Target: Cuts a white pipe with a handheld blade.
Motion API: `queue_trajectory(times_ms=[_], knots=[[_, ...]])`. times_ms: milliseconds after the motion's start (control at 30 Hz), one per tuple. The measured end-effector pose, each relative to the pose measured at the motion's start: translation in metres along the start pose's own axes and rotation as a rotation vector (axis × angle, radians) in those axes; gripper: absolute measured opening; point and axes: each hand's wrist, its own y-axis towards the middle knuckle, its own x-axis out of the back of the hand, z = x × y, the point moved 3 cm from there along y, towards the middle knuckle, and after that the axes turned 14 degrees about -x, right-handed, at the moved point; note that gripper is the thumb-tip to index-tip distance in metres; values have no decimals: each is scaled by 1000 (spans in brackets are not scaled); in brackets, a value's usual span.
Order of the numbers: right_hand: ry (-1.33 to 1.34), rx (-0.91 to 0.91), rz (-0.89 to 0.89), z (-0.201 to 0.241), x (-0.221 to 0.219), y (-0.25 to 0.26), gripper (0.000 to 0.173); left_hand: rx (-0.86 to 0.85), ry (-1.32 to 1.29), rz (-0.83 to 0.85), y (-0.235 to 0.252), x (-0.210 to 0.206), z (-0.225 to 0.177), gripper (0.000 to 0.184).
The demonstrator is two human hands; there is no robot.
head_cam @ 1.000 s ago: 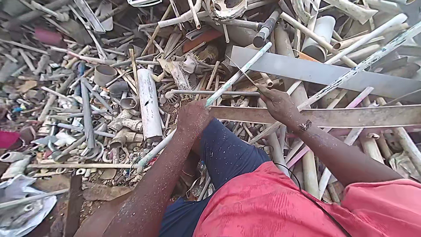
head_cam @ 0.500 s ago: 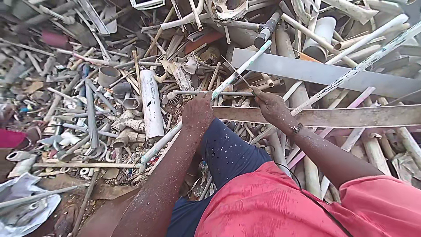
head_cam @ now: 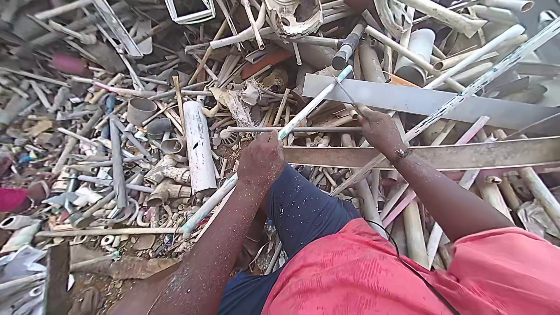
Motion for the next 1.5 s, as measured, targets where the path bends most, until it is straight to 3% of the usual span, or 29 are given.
queue_trajectory(times_ms=[133, 267, 433, 533, 600, 800, 933, 1133, 1500], knots=[[1, 233, 24, 25, 7, -35, 42, 71, -74, 36, 4, 5, 8, 22], [-42, -8, -7, 2, 11, -6, 42, 94, -137, 141, 6, 6, 13, 22], [-155, 178, 13, 28, 0, -25, 53, 177, -225, 344, 18, 42, -10, 21], [-186, 41, -54, 14, 9, -12, 50, 115, -233, 199, 7, 29, 10, 18], [-71, -66, -63, -3, 18, -1, 47, 98, -244, 122, 2, 21, 23, 18], [295, -138, 152, -26, 16, 25, 45, 117, -263, 159, -11, 9, 40, 29], [441, -115, 201, -15, 15, 34, 44, 12, -148, 104, -15, -1, 43, 41], [372, -124, 193, -1, 20, 52, 46, -80, -73, 0, -11, -2, 41, 41], [544, -165, 226, -17, 18, 63, 43, -78, -90, -7, -11, -5, 40, 42]])
